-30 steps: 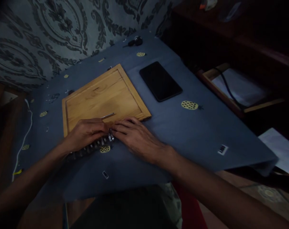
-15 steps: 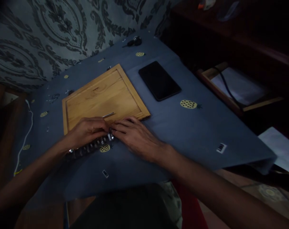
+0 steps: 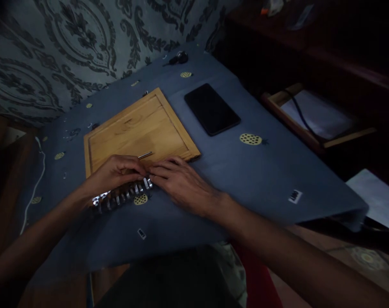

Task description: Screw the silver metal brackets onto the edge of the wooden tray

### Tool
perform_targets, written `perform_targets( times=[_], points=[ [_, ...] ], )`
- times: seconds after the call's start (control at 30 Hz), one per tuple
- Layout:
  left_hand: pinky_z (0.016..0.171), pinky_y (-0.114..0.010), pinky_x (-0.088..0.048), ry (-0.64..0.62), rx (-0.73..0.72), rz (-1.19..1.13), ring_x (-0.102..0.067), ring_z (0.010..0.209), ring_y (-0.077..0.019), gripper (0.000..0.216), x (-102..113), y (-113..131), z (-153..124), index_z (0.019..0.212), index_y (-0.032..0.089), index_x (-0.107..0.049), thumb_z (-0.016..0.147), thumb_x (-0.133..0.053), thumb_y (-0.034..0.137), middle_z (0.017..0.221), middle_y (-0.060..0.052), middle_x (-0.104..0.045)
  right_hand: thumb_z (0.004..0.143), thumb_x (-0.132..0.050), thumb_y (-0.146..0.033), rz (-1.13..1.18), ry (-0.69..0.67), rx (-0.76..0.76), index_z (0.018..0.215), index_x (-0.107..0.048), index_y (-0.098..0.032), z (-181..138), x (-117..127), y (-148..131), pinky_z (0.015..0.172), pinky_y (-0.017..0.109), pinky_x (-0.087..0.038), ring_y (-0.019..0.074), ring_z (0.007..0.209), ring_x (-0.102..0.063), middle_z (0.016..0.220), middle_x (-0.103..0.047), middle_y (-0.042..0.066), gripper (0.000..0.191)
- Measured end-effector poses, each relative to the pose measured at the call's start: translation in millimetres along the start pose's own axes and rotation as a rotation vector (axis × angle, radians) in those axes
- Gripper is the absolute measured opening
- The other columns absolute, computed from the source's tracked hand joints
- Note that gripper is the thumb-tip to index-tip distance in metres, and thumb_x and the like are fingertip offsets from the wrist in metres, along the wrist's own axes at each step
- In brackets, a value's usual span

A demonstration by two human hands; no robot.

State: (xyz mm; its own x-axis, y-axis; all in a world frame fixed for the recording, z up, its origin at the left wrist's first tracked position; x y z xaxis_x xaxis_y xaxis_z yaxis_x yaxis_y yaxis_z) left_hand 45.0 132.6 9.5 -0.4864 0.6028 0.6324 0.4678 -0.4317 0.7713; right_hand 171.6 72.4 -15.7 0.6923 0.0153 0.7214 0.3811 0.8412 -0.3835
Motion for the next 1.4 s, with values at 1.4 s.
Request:
perform_targets(
  times=[1.4],
  points=[
    [0.076,-0.022,-0.055,-0.017,0.070,-0.021,-0.072,0.079,-0.0118,0.010,-3.6,-2.1,2.7,0.082,0.017,-0.076,0.087,-0.071,0.010,0.083,-0.001,-0.078,0.091,-0.052,0.001,-0.001,0.012,-0.003,0.123,-0.072,-0.019,0.0,-2.3,1.8,0.104,0.043,-0.050,0.0225,0.121,-0.069,0.127,-0.077,0.007,0.043]
  ],
)
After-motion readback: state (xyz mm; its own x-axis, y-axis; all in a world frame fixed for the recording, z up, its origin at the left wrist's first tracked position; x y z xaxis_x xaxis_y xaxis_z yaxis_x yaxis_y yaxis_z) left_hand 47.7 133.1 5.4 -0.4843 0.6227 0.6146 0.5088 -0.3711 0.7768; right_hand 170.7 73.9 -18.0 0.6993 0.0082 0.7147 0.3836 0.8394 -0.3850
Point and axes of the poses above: each hand's wrist, its own z-axis towards the middle knuckle, its own x-axis out of the back of the hand, y = z × x, the point moved 8 cm from there along z, towards the middle knuckle
